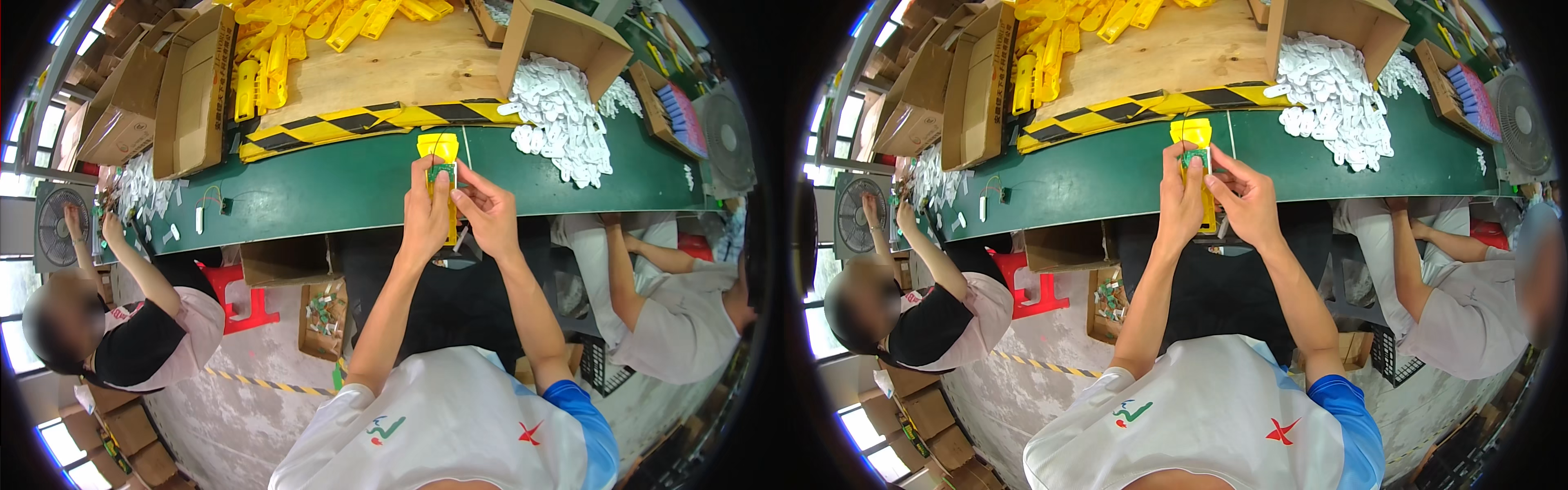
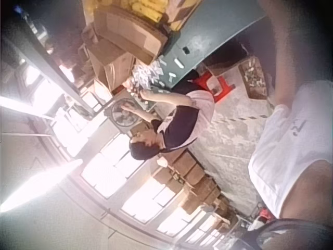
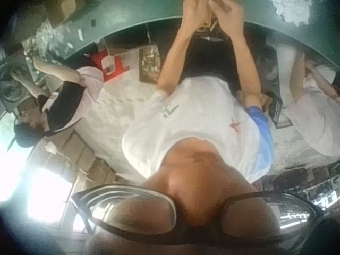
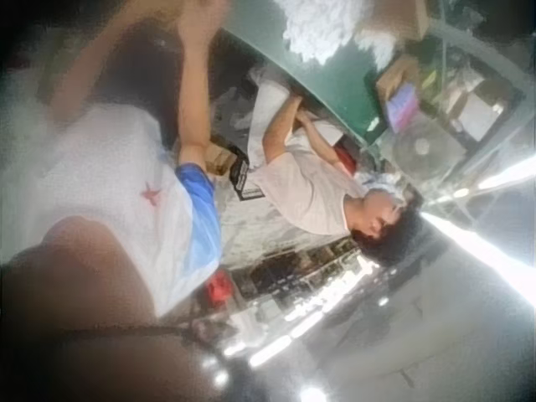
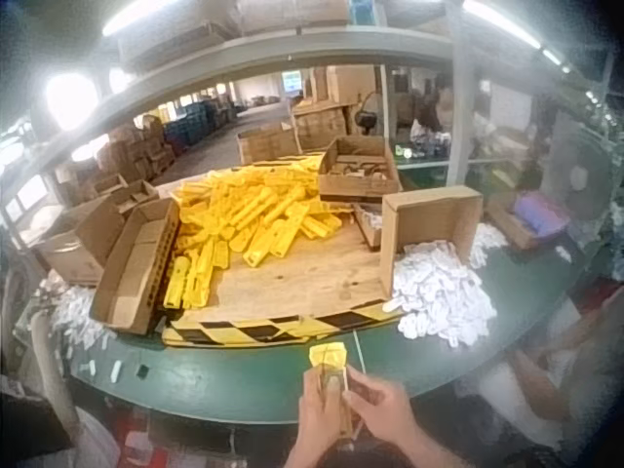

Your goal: Assembling components of yellow plastic flashlights on a production line.

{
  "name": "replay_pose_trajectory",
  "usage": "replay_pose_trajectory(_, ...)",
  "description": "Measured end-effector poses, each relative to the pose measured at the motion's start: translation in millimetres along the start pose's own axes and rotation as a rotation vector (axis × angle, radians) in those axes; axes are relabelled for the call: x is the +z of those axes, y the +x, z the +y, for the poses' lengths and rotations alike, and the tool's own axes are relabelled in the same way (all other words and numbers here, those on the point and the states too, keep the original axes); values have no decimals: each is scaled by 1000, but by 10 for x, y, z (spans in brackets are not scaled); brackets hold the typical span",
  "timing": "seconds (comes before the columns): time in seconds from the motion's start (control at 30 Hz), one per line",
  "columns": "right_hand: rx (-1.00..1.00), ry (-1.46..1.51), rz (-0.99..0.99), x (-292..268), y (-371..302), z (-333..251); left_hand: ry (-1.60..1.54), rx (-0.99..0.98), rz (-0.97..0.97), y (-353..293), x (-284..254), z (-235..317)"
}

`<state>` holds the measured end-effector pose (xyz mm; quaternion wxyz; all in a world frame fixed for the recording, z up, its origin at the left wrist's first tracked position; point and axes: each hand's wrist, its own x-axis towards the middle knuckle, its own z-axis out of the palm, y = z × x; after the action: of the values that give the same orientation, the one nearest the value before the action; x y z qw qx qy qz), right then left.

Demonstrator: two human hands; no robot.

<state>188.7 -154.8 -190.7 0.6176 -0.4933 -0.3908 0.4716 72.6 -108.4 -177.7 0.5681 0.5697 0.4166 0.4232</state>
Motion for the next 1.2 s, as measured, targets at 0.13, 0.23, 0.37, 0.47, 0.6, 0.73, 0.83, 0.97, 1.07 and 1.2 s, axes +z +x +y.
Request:
replay_pose_trajectory(0.13, -34, -42, 25, 32, 28, 29, -29, 59, 29, 55, -8, -67)
replay_pose_trajectory(0.23, -53, -91, 62, 6, 53, 135, 67, 107, 45, 106, -2, -140)
replay_pose_trajectory(0.37, -197, -186, 79, -8, 91, 143, 91, 84, 60, 122, 20, -158)
replay_pose_trajectory(0.47, -222, -214, 57, -70, 105, 159, 89, 103, 77, 134, 53, -227)
replay_pose_trajectory(0.6, -224, -277, 79, -102, 86, 172, 4, -11, 53, 118, 99, -79)
replay_pose_trajectory(0.73, -208, -265, 90, -17, 79, 121, 75, 159, 117, 149, 104, -211)
replay_pose_trajectory(0.83, -197, -261, 124, -29, 67, 149, 119, 142, 93, 159, 102, -176)
replay_pose_trajectory(0.97, -291, -484, 109, -37, 83, 108, 163, 171, 87, 151, 91, -210)
replay_pose_trajectory(1.07, -334, -562, 74, 7, 122, 25, 141, 169, 123, 146, 83, -193)
replay_pose_trajectory(1.2, -369, -609, -4, -32, 129, 7, 79, 167, 132, 124, 50, -208)
